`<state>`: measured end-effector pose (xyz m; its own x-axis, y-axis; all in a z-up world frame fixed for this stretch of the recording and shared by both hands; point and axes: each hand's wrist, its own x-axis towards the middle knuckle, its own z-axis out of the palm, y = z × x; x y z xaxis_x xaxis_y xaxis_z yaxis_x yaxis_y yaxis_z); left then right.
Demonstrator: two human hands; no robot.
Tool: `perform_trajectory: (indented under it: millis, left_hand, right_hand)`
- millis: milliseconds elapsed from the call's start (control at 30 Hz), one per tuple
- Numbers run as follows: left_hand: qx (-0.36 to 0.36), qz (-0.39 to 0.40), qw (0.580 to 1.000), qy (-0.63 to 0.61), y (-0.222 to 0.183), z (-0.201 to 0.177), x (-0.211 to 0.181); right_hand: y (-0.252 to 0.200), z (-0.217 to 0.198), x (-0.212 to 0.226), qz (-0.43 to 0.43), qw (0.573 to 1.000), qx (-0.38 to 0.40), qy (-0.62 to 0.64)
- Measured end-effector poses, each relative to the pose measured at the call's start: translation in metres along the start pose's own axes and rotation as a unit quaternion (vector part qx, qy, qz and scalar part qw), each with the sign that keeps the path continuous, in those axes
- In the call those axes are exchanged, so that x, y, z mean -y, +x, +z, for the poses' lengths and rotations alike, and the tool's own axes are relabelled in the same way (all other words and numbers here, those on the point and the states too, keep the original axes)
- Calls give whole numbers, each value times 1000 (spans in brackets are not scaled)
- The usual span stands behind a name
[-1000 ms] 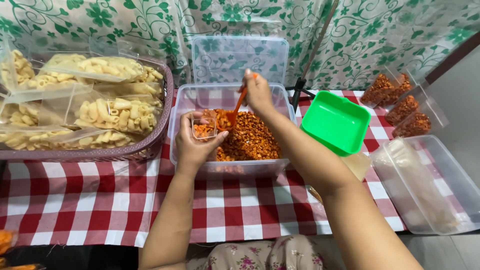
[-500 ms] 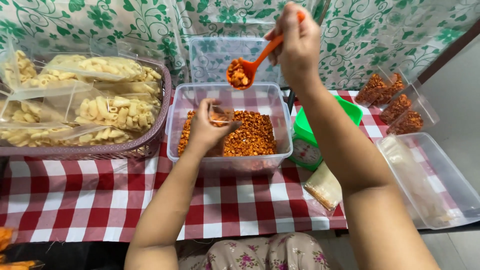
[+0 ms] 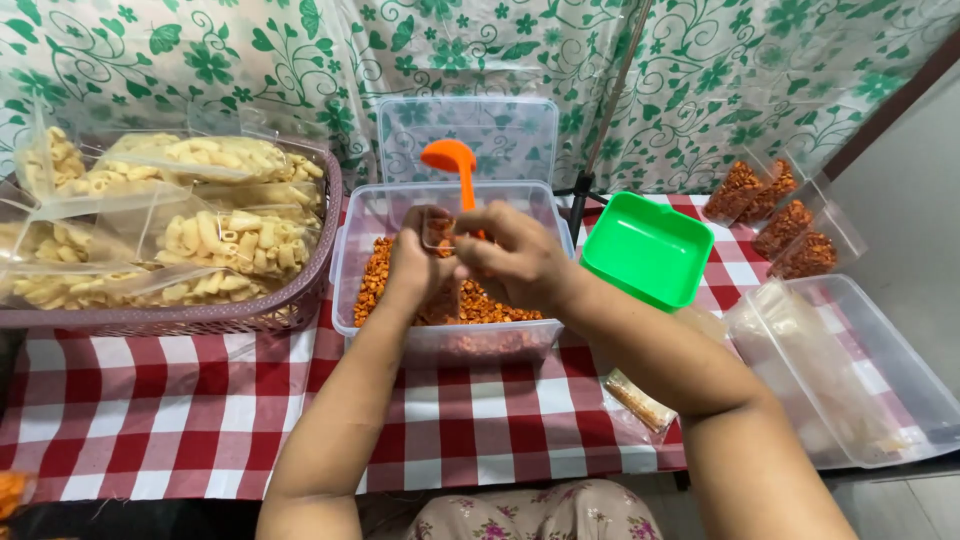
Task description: Packaging small orange snacks from a large container into individual plastic bags using a scoop and hands.
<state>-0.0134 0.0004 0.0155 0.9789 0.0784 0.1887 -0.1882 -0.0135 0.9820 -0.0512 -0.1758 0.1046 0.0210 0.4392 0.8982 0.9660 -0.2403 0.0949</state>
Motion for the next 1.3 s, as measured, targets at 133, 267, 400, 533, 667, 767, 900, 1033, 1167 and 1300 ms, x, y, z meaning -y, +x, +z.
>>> perform_trajectory:
  millis: [133,267,400,533,667,767,900,1033,1167,1300]
  left_hand:
    - [-37,47,998,-27,-13,-22,-21]
    - [-76,94,993,-6,-26,-42,-20]
    - [-103,55,992,50,-40,-51,-7]
    - [-115,59,990,56,-49,-48,-6]
    - [-121,71,989,48,-51,-48,-8]
    - [-119,56,988,77,-53,-47,-11]
    - [-120,43,985,117,-54,-47,-14]
    - [-126,54,986,91,-54,-49,-14]
    - [-127,43,985,107,-54,-49,-17]
    - [-124,32,985,118,-57,-47,-22]
  right_hand:
    - [4,-4,-10,47,997,-55,9]
    - [-11,5,-11,233,970,53,34]
    - [-41,30,-15,390,862,321,49]
    - [-81,63,-30,406,816,408,50]
    - [-98,73,-24,382,789,477,64]
    - [-95,70,-24,382,789,474,83]
    - [-89,67,-22,364,796,474,96]
    - [-85,68,-17,317,816,469,118]
    - [-74,58,-19,293,813,476,165]
    - [-60,35,-20,288,785,506,212]
